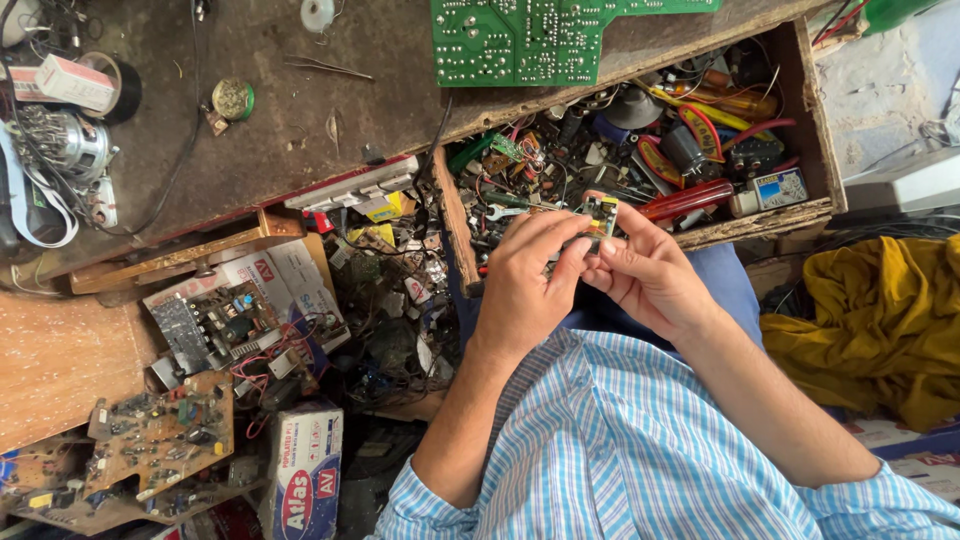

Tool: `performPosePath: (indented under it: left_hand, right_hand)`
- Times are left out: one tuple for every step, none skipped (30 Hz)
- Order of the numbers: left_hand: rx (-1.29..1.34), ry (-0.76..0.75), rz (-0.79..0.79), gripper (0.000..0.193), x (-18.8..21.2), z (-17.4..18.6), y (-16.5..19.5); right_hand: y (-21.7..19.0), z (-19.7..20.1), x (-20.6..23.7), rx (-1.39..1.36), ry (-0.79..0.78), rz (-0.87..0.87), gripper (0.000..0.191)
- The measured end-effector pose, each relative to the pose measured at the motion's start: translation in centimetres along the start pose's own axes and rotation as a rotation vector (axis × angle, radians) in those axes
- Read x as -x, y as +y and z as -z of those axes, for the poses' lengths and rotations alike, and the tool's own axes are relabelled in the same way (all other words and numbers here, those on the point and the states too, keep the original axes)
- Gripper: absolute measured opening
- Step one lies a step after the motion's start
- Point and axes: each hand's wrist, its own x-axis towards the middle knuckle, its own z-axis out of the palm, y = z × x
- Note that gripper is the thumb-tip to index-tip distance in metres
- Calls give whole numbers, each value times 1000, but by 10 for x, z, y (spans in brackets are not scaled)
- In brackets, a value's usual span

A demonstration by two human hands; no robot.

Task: The person sits at a cluttered electronics repair workbench and assembles a small green circuit board on their lap. They fit components and wires to the board by hand, then use a screwdriver and a soldering iron to work on the board's connections, setting the board down and picking it back up as they go.

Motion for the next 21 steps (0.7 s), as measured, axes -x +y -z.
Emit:
performPosePath:
  left_hand:
    - [6, 2, 5, 18, 0, -1, 0]
    - [11, 4, 11, 15, 0, -1, 1]
    - [32, -2, 33, 16, 0, -1, 1]
    - [53, -7, 56, 16, 0, 0, 0]
    - [74, -14, 79, 16, 1, 1, 0]
    - [71, -5, 69, 14, 2, 1, 0]
    - [69, 4, 60, 13, 3, 1, 0]
    - [66, 14, 51, 12, 4, 1, 0]
    - [73, 28, 42, 10, 5, 1, 0]
    - [79, 42, 33, 9, 6, 0, 0]
    - [86, 56, 24, 7, 6, -1, 0]
    - [102, 49, 59, 7, 6, -3, 1]
    - [117, 41, 94, 6, 6, -4, 3]
    - [133, 34, 130, 6, 6, -5, 4]
    - [175, 21, 167, 6, 6, -6, 7]
    - [219, 10, 202, 8, 4, -7, 10]
    - [263, 0, 236, 9, 1, -8, 13]
    - [311, 2, 257, 11, -2, -9, 17]
    - [358, 5, 276, 13, -7, -9, 22]
    - [406, 9, 294, 15, -12, -8, 27]
    - [380, 36, 207, 17, -17, -6, 32]
  right_hand:
    - [0, 2, 1, 23, 3, 5, 58]
    - [0, 2, 2, 47, 6, 9, 58]
    - [1, 3, 3, 67, 18, 1, 59]
    - [1, 3, 2, 86, 30, -8, 59]
    - [2, 2, 4, 106, 43, -17, 60]
    - [3, 2, 5, 95, 42, -7, 60]
    - [4, 0, 6, 85, 42, 1, 61]
    - [5, -1, 7, 74, 41, 9, 61]
    - [6, -3, 8, 96, 52, 36, 62]
    - [7, -5, 9, 117, 63, 62, 63]
    - [7, -7, 9, 138, 74, 89, 64]
    - [8, -9, 10, 157, 104, 104, 64]
    - [8, -11, 10, 176, 134, 119, 64]
    - [7, -14, 11, 195, 164, 134, 64]
    - [7, -17, 12, 228, 165, 187, 64]
    - [6, -21, 13, 264, 167, 241, 63]
    - [3, -25, 13, 301, 166, 296, 63]
    - [-2, -29, 14, 367, 183, 338, 63]
    - [-9, -34, 16, 433, 197, 381, 64]
    - [-15, -39, 16, 500, 210, 425, 64]
    - [-23, -45, 16, 551, 187, 464, 65]
